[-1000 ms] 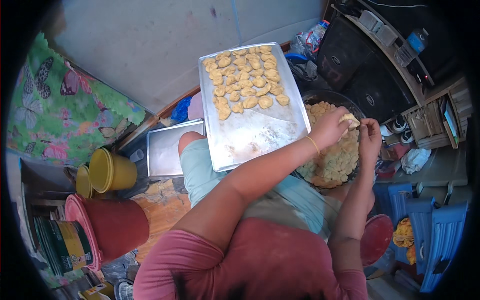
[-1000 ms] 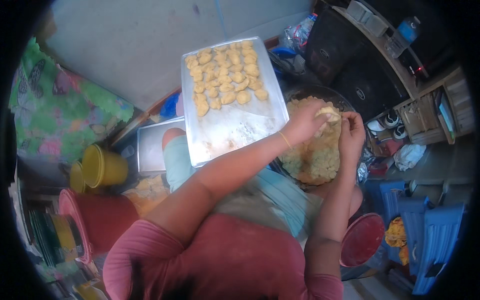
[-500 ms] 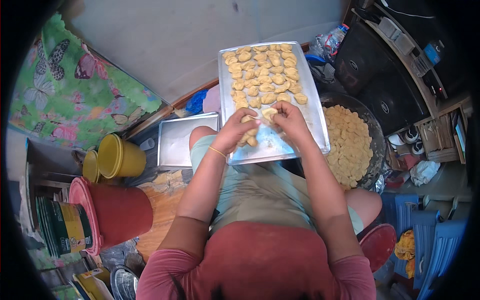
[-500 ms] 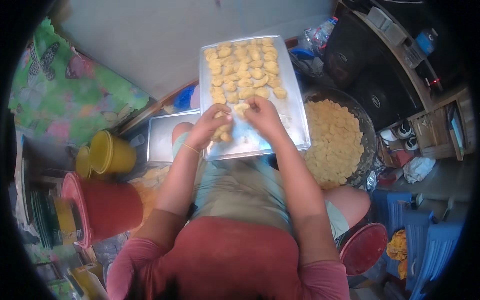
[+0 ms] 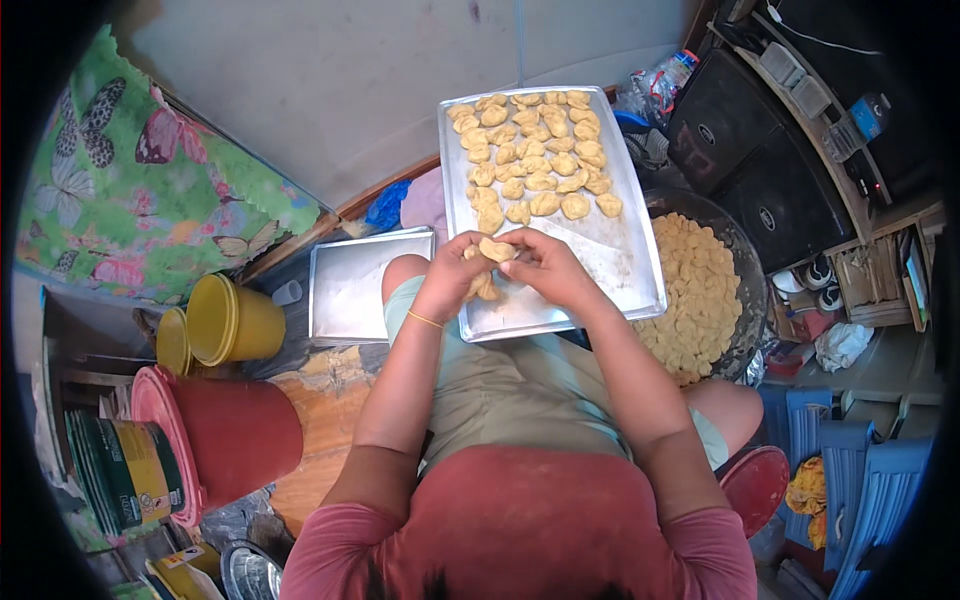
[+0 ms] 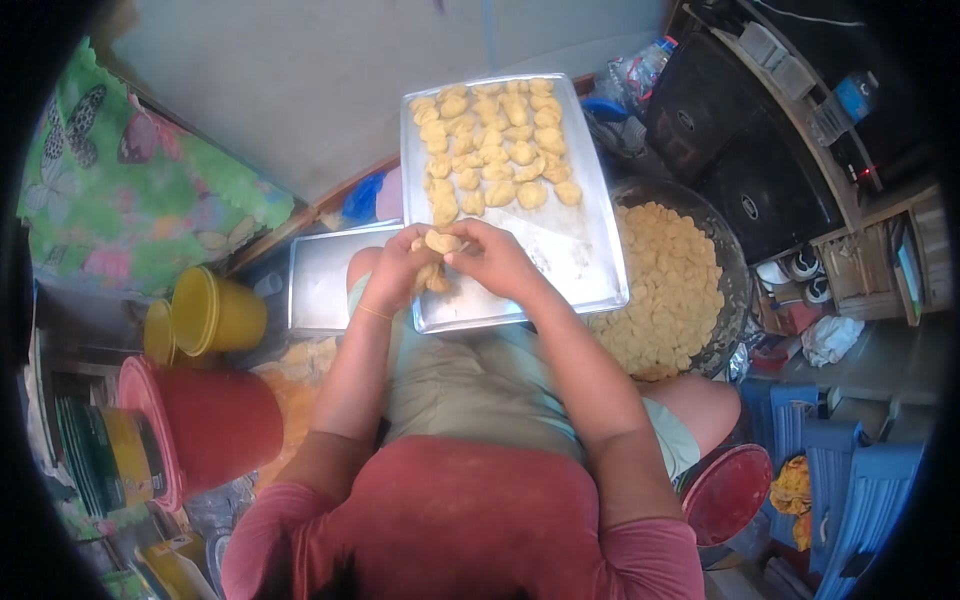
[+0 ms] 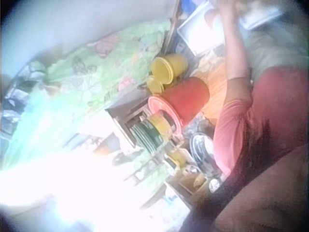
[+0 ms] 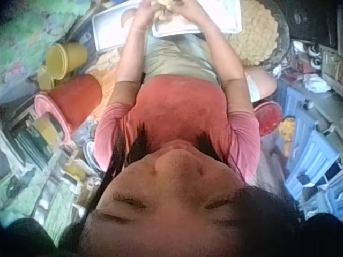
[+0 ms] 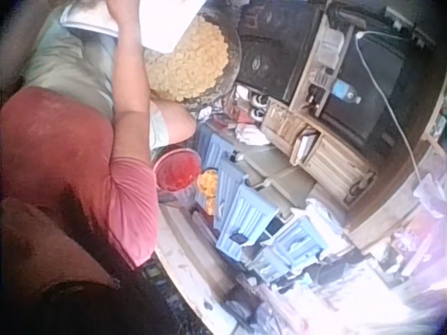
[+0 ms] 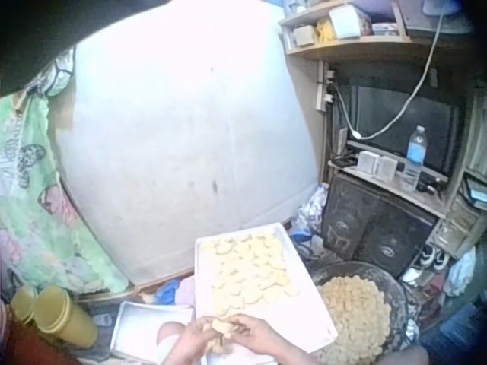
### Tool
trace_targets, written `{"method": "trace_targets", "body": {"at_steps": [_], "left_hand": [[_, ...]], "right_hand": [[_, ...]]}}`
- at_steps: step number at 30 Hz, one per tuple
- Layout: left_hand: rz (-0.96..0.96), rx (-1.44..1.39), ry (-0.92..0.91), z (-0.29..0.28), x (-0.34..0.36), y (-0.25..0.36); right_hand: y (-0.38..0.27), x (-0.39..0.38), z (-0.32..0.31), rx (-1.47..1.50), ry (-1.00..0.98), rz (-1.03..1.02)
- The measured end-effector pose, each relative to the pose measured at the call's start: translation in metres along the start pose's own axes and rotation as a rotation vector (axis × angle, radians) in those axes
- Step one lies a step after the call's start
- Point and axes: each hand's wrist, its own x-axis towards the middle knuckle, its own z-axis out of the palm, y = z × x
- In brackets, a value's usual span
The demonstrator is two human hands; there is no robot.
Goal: Arranging pieces of dough on a baking tray for baking.
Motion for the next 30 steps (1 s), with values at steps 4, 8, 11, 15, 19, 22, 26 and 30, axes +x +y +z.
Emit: {"method": "trace_targets", "body": {"at_steps": [4,8,11,15,19,22,26,30], "left_hand": [[0.083,0.310,0.029,-0.006,-0.006,0.005],[0.083,0.007,0.211,-0.019,-0.006,0.019],[0.052,-0.295,0.140,-0.021,-0.010,0.022],[0.005,-0.488,0.077,0.010,-0.015,0.015],[0.052,-0.302,0.052,0.023,0.004,-0.007],[0.325,0.258,0.149,0.027,0.015,-0.011],[0.261,0.563,0.100,0.047,0.020,-0.002],[0.309,0.465,0.140,0.040,0.030,-0.012]], "right_hand": [[0.001,0.005,0.003,-0.209,0.091,-0.076],[0.008,0.015,0.014,-1.057,0.179,-0.319],[0.000,0.004,0.010,-0.950,0.264,-0.276],[-0.008,-0.013,0.013,-0.183,0.180,-0.254],[0.004,-0.018,-0.016,0.184,0.277,0.023],[0.015,-0.005,-0.046,-0.056,0.488,0.018],[0.031,0.006,-0.053,-0.744,0.394,-0.276],[0.018,0.004,-0.044,-0.648,0.357,-0.182]]}}
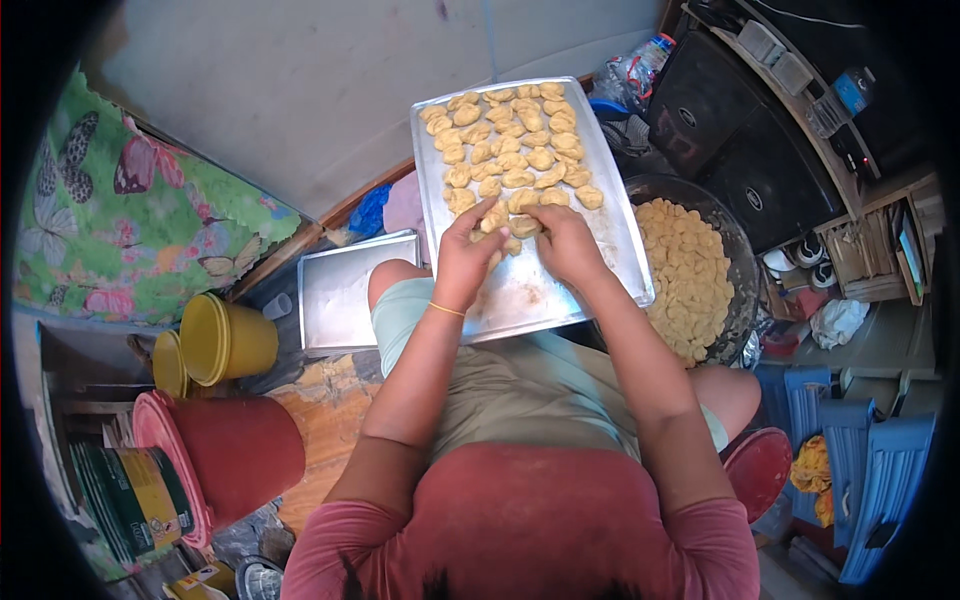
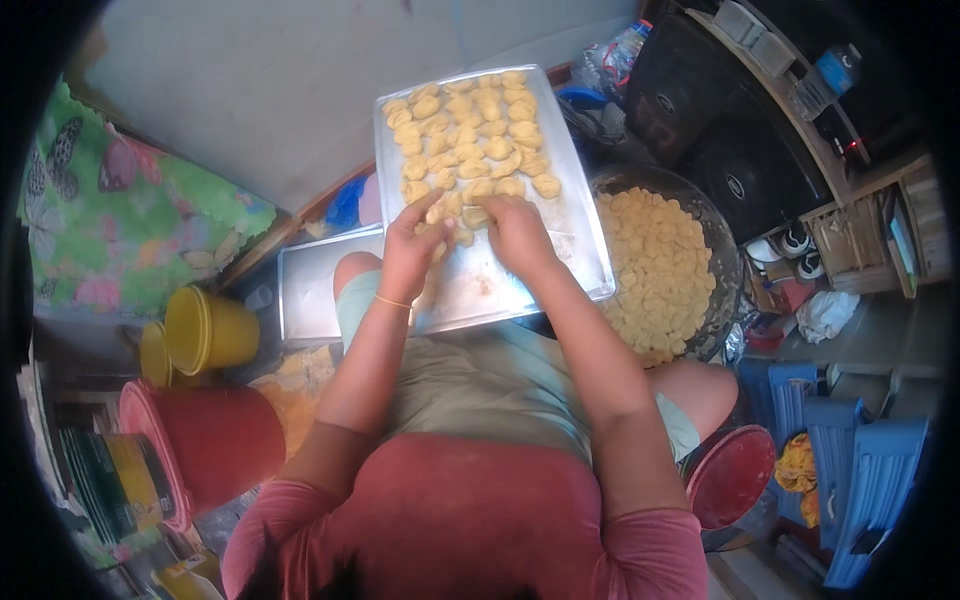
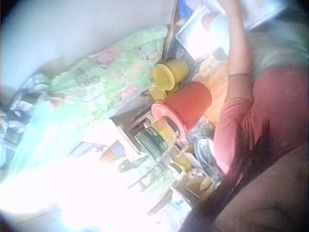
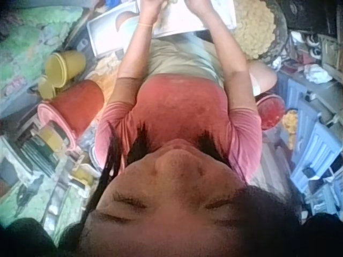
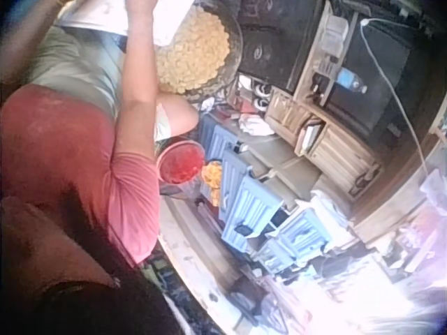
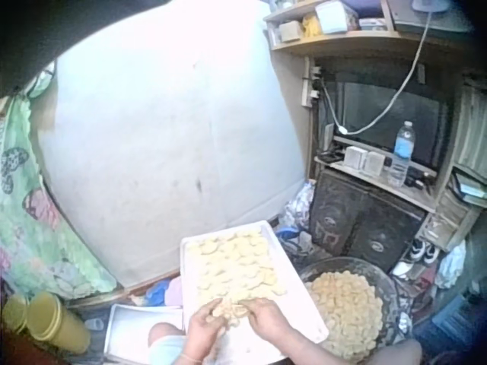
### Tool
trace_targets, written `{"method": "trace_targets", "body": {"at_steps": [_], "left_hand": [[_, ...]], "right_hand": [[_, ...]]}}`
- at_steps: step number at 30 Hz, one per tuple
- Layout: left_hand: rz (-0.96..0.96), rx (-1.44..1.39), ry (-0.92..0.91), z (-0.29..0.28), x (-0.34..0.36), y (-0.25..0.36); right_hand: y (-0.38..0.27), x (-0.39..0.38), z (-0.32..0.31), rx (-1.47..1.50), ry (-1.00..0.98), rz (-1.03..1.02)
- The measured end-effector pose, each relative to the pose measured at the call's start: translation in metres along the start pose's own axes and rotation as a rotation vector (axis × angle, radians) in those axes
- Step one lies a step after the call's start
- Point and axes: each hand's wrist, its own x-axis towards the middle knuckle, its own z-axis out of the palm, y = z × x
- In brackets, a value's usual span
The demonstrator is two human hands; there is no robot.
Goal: Arranging pieces of dough on a baking tray for baking.
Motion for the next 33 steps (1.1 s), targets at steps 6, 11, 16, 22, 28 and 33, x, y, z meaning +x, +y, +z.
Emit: {"method": "trace_targets", "body": {"at_steps": [6,11,16,22,28,33], "left_hand": [[-0.335,-0.446,-0.095,0.006,-0.011,0.035],[-0.203,0.128,-0.188,-0.007,-0.003,0.009],[0.326,0.792,-0.063,0.015,-0.005,-0.001],[0.243,0.858,0.044,0.022,-0.004,0.014],[-0.223,-0.499,-0.051,0.043,-0.014,0.041],[-0.315,-0.608,-0.461,0.053,-0.006,0.032]], "right_hand": [[-0.022,-0.006,-0.026,0.434,-0.166,-0.048],[0.010,-0.003,-0.041,0.548,0.045,0.326],[0.026,-0.007,-0.019,-0.148,0.109,0.087],[0.026,-0.023,-0.024,-0.414,0.119,-0.069],[-0.036,-0.041,-0.039,0.407,-0.195,-0.014],[0.011,-0.035,-0.048,0.857,0.188,0.322]]}}
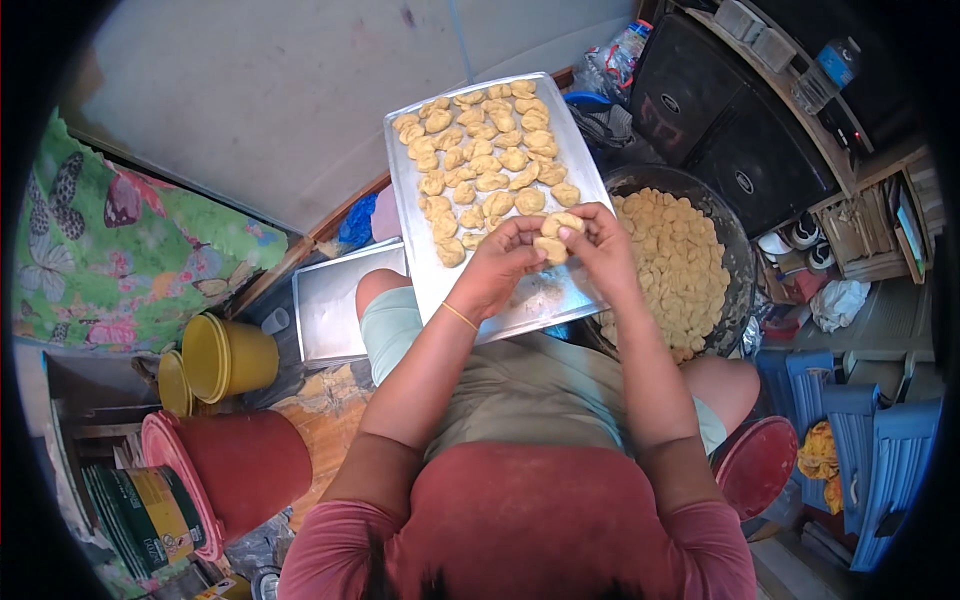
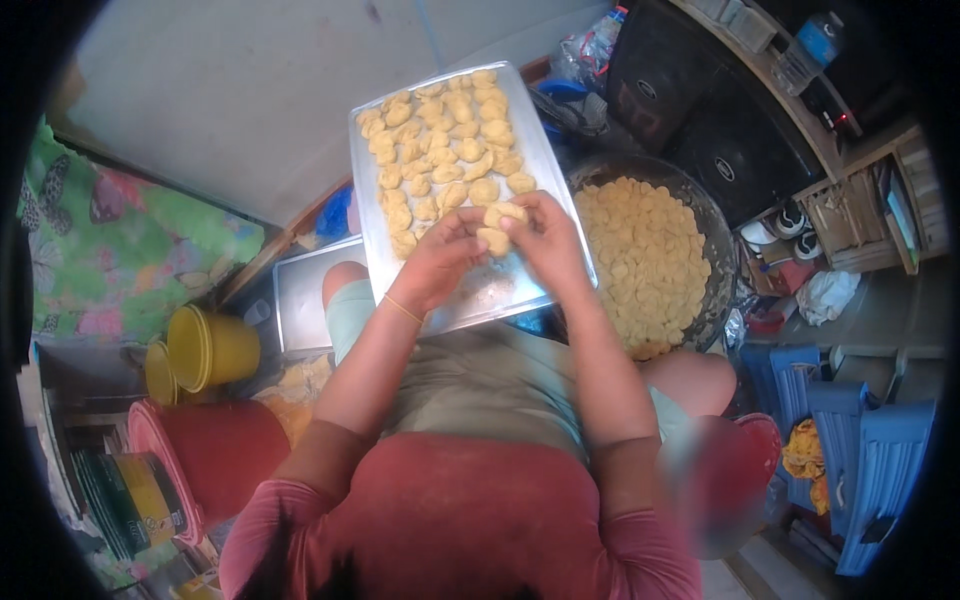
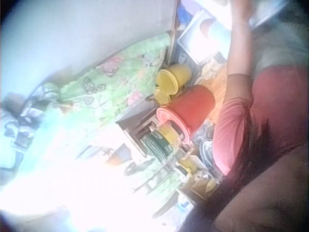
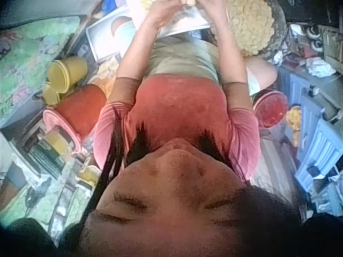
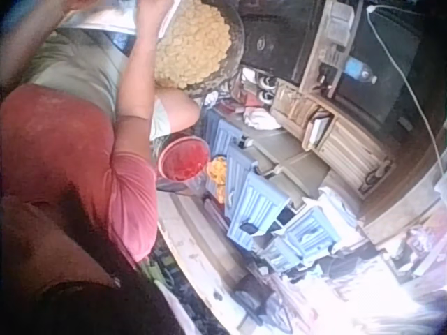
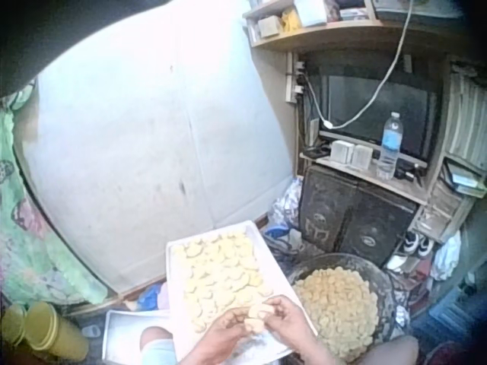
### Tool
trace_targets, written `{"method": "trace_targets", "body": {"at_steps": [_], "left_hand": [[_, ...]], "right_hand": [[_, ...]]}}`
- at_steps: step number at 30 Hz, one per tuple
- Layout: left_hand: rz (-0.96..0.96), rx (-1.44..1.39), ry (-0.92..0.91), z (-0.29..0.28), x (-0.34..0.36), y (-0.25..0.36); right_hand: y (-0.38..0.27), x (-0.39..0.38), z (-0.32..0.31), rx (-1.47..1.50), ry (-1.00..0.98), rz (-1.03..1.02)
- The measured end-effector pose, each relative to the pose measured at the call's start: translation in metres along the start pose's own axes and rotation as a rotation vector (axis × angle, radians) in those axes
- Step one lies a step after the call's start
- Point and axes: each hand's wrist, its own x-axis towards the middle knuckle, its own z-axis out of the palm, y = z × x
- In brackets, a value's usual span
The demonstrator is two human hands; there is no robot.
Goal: Arranging pieces of dough on a baking tray for baking.
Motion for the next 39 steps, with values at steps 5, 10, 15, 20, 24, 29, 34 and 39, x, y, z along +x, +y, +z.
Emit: {"method": "trace_targets", "body": {"at_steps": [5,10,15,20,24,29,34,39], "left_hand": [[0.010,0.065,0.065,-0.009,0.013,-0.028],[0.591,1.358,0.116,0.005,0.000,-0.036],[0.501,1.441,0.223,0.018,0.005,-0.044],[0.501,1.578,0.201,-0.004,-0.017,-0.038],[0.478,1.507,0.457,-0.035,-0.060,-0.020],[0.508,1.497,0.463,-0.058,-0.072,-0.015],[0.528,1.538,0.463,-0.061,-0.073,-0.017],[0.556,1.413,0.530,-0.068,-0.069,-0.020]], "right_hand": [[0.000,0.020,-0.033,-0.523,0.089,-0.135],[0.012,0.025,-0.033,-1.056,0.114,-0.236],[0.023,0.025,-0.027,-1.104,0.064,-0.395],[0.004,0.011,-0.010,-0.899,-0.001,-0.450],[0.002,0.005,0.012,-1.044,-0.239,-0.501],[-0.007,0.079,0.036,-1.183,0.026,-0.429],[0.003,0.114,0.046,-1.508,-0.145,-0.280],[0.029,0.115,0.051,-1.337,-0.047,-0.355]]}}
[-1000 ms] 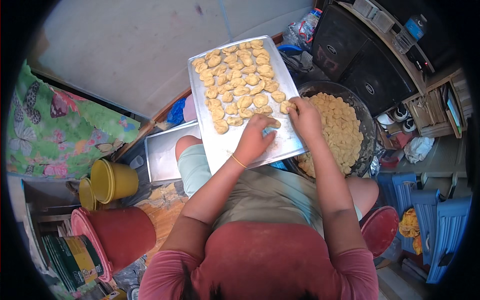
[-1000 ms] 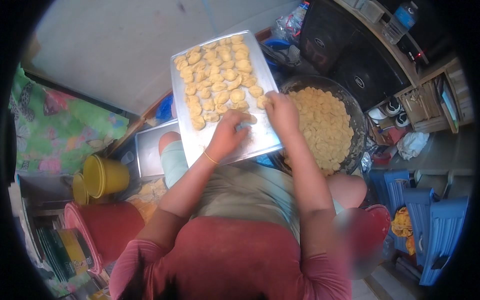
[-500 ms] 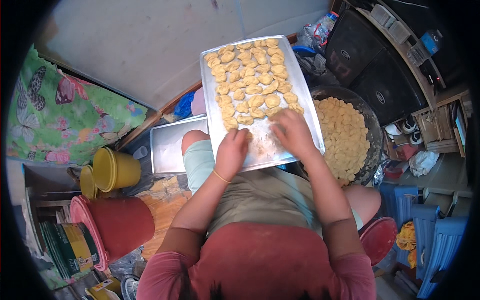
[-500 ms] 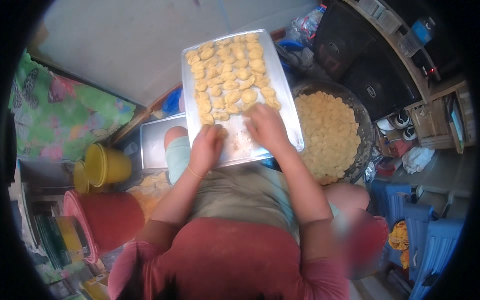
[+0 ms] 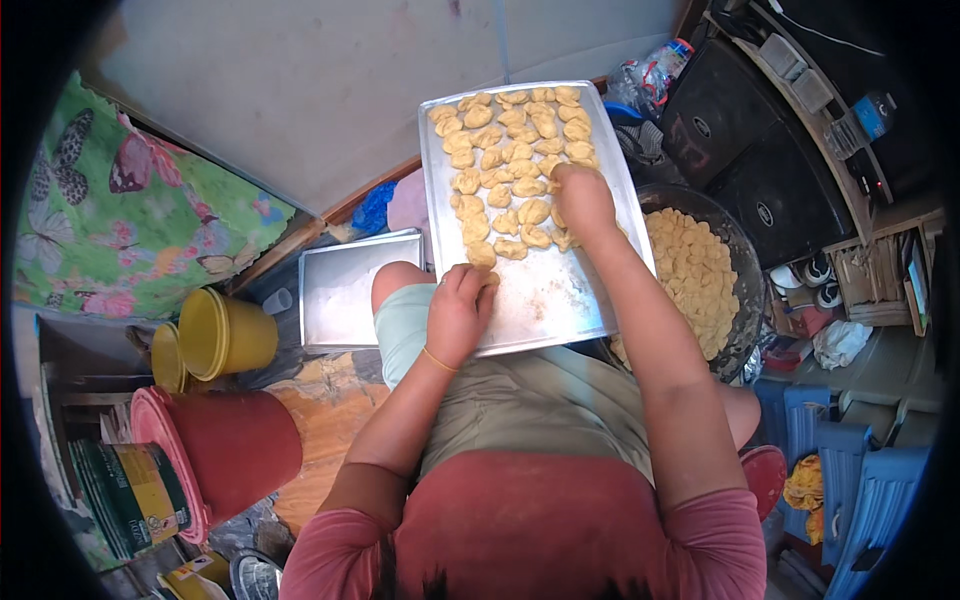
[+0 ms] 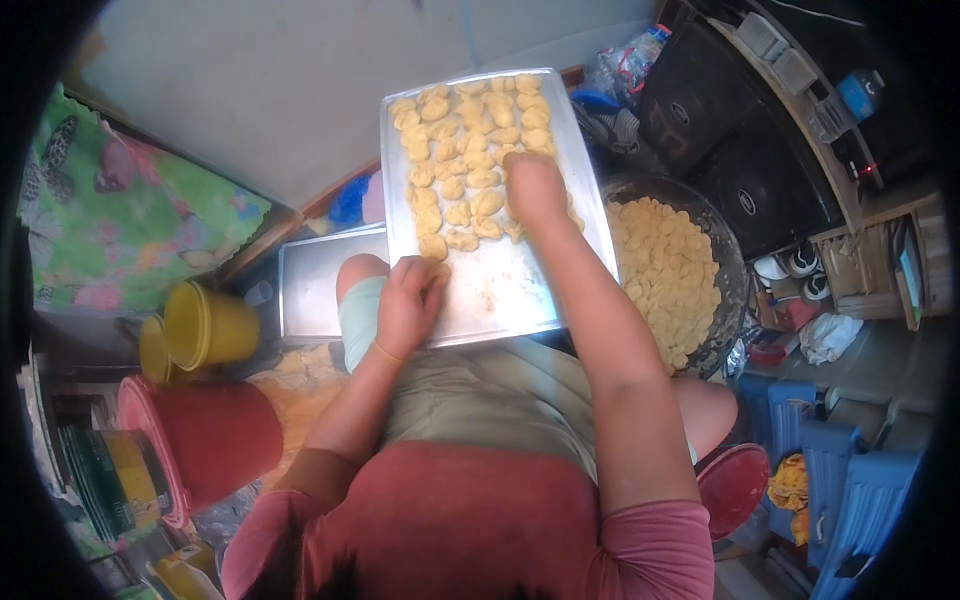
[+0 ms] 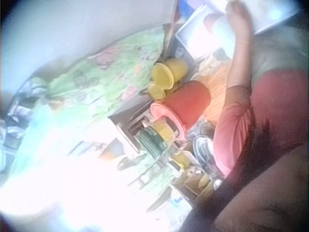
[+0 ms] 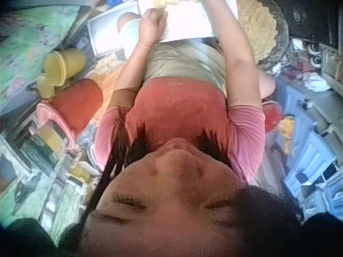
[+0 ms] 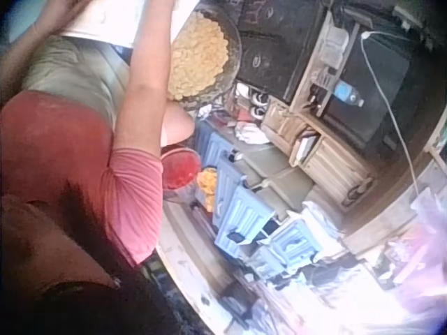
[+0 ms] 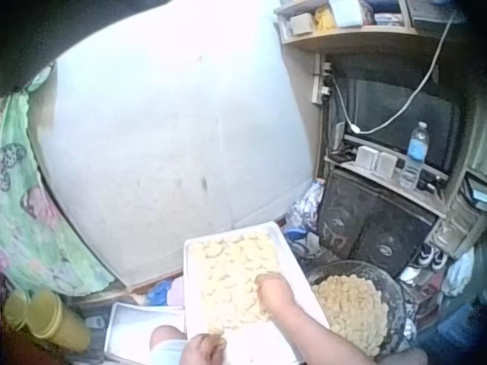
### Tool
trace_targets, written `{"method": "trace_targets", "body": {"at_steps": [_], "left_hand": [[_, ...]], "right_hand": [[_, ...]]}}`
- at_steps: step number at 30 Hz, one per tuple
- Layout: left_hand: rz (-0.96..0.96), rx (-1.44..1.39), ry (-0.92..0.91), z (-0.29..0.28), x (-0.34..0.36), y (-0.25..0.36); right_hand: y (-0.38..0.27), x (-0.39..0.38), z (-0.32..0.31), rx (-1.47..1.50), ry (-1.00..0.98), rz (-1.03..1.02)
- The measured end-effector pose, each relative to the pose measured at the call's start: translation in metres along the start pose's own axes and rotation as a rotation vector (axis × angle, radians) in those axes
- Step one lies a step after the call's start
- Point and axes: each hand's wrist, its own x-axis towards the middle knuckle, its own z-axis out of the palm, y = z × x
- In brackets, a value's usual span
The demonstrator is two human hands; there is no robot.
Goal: Arranging pieces of dough on a baking tray for baking.
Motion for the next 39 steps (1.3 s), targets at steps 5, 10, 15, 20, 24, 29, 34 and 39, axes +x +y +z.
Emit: {"method": "trace_targets", "body": {"at_steps": [5,10,15,20,24,29,34,39], "left_hand": [[0.062,0.031,0.001,0.005,0.001,-0.005],[0.082,0.019,0.005,0.008,-0.002,-0.003],[0.168,0.047,-0.090,-0.002,-0.009,-0.017],[0.168,0.133,-0.052,-0.007,-0.009,0.003],[0.343,0.064,-0.091,0.020,-0.012,0.068],[0.666,-0.325,-0.513,0.107,-0.037,0.141],[-0.037,-0.587,-0.876,0.213,-0.065,0.136],[-0.449,-0.915,-0.979,0.269,-0.072,0.138]], "right_hand": [[-0.002,-0.011,-0.003,0.099,0.009,-0.113],[-0.027,-0.062,-0.036,0.268,-0.019,-0.200],[-0.037,-0.116,-0.033,0.326,-0.051,-0.354],[0.091,-0.144,-0.041,0.481,0.523,0.299],[0.259,-0.237,0.062,0.277,0.082,1.046],[0.163,-0.294,0.141,-0.207,-0.622,1.049],[0.228,-0.282,0.108,0.186,-0.694,0.844],[0.325,-0.292,0.089,0.381,-0.126,0.996]]}}
